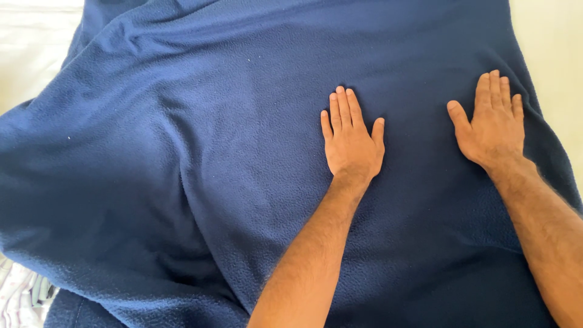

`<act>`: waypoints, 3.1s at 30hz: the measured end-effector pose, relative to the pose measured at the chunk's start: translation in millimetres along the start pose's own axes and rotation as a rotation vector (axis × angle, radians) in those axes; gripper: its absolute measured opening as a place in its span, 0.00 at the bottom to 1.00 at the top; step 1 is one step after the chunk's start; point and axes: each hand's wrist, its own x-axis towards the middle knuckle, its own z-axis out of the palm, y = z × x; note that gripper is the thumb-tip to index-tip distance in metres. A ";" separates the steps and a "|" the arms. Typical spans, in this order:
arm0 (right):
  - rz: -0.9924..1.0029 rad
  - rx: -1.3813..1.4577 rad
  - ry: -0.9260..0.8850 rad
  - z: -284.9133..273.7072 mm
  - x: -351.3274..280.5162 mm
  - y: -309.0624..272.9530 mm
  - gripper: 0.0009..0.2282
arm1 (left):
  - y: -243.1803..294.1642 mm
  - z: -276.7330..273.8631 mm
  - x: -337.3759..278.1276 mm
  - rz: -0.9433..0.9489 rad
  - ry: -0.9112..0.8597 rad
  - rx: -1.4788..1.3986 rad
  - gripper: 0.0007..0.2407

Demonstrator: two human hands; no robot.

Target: The person folds a large navy blue blanket on a bed. They repeatedly smooth the fabric with both hands, fold sections over, and adjust the edges to create a neat stack. Other folded clothes are visible on the side of the bed.

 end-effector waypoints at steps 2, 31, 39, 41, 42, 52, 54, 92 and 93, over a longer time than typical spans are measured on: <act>-0.002 0.017 0.018 1.2 0.2 2.8 0.38 | 0.5 -5.5 -0.6 0.014 -0.029 0.009 0.34; -0.032 -0.035 -0.015 -2.3 1.4 -12.7 0.44 | 1.3 -4.5 47.9 0.335 -0.143 0.031 0.30; 0.016 -0.023 -0.012 0.2 0.6 -8.4 0.44 | -10.9 2.8 34.4 0.206 -0.058 0.063 0.30; 0.027 -0.060 -0.006 -0.2 0.6 -8.9 0.44 | -11.4 1.3 30.5 0.148 -0.041 0.071 0.30; 0.025 -0.058 -0.004 -0.5 0.5 -8.9 0.44 | -12.1 0.7 28.6 0.147 -0.038 0.072 0.30; 0.105 -0.015 0.025 0.0 -4.1 -7.2 0.46 | -27.5 -10.6 -2.2 0.104 -0.040 0.079 0.31; 0.114 -0.012 0.032 -0.9 -5.8 -9.3 0.46 | -31.7 -13.4 -8.9 0.102 -0.040 0.078 0.31; -0.508 -0.220 -0.111 23.1 -67.6 -90.8 0.38 | -84.0 -56.1 -57.4 0.120 -0.009 0.088 0.28; -0.508 -0.217 -0.112 22.8 -67.6 -90.4 0.38 | -97.6 -57.0 -57.2 0.121 -0.010 0.090 0.28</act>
